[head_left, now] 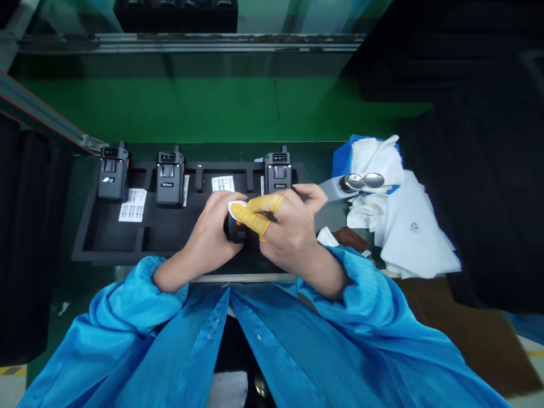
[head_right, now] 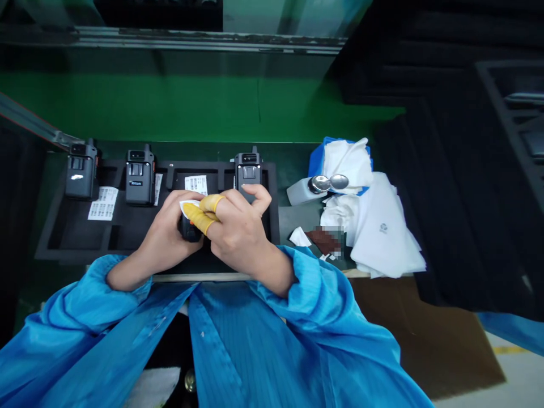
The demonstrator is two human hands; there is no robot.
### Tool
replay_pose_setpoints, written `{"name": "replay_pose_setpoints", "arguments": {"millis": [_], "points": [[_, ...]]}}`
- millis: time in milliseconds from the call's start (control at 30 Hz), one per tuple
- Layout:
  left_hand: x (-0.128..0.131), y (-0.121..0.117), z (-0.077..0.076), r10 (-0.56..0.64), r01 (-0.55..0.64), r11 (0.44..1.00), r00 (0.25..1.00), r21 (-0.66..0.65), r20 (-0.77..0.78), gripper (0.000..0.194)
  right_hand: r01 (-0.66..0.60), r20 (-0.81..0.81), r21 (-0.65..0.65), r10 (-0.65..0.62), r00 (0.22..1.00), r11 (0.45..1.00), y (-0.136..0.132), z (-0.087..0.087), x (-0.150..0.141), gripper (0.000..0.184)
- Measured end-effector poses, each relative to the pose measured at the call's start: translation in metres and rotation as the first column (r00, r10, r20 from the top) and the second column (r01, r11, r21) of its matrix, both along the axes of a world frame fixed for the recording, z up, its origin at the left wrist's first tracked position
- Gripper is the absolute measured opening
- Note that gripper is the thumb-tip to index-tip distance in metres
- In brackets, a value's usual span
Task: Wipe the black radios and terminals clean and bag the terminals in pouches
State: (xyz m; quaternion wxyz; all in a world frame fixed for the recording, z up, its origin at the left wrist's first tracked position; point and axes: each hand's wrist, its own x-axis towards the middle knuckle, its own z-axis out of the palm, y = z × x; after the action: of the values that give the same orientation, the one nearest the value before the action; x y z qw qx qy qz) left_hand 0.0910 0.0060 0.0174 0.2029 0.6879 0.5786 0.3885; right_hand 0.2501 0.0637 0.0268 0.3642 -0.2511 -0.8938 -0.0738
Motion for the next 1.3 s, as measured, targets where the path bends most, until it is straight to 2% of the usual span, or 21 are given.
{"name": "replay_pose_setpoints", "arguments": {"millis": [133,233,367,467,600,733,800,967,1133,1233,1300], "points": [[0.000,-0.001,0.001,-0.003,0.003,1.000,1.000,-0.027,-0.008,0.063,-0.058,0.015,-0.008,0.058,0.998,0.998,-0.002,-0.002,0.008,0.049],[0.001,-0.001,0.004,0.002,-0.003,0.999,1.000,-0.052,-0.008,0.063,-0.086,-0.039,-0.110,0.082,0.996,0.990,-0.002,-0.002,0.016,0.045],[0.004,-0.001,0.008,0.023,-0.025,0.996,0.999,-0.091,-0.026,0.063,0.010,-0.081,-0.229,-0.030,0.996,0.973,0.002,0.000,0.023,0.041],[0.005,0.000,0.009,0.007,-0.010,0.997,0.999,-0.083,-0.037,0.063,0.073,-0.058,-0.224,-0.088,0.994,0.972,0.002,-0.001,0.019,0.042],[0.005,0.000,0.007,0.015,-0.019,0.997,0.999,-0.068,-0.052,0.064,-0.046,-0.094,-0.174,0.030,0.995,0.984,-0.002,-0.005,0.011,0.050],[0.005,-0.001,0.008,0.012,-0.016,0.998,0.998,-0.065,-0.065,0.064,-0.100,-0.082,-0.248,0.082,0.993,0.964,-0.003,-0.008,0.019,0.048],[0.005,0.000,0.011,0.019,-0.024,0.997,0.997,-0.068,-0.068,0.065,-0.078,-0.119,-0.284,0.045,0.992,0.956,-0.001,-0.009,0.029,0.046],[0.006,0.000,0.018,0.041,-0.050,0.992,0.996,-0.112,-0.082,0.062,0.057,-0.253,-0.325,-0.145,0.956,0.944,0.006,-0.014,0.058,0.038],[0.008,-0.003,0.025,0.028,-0.046,0.988,0.992,-0.147,-0.123,0.059,0.098,-0.282,-0.373,-0.214,0.935,0.922,0.007,-0.023,0.082,0.035],[0.001,0.006,0.032,0.065,-0.103,0.982,0.972,-0.160,-0.227,0.059,0.134,-0.285,-0.383,-0.255,0.924,0.914,0.007,-0.027,0.090,0.035],[-0.007,0.022,0.035,0.128,-0.196,0.966,0.930,-0.170,-0.343,0.069,0.151,-0.309,-0.364,-0.272,0.911,0.919,0.006,-0.029,0.092,0.037]]}}
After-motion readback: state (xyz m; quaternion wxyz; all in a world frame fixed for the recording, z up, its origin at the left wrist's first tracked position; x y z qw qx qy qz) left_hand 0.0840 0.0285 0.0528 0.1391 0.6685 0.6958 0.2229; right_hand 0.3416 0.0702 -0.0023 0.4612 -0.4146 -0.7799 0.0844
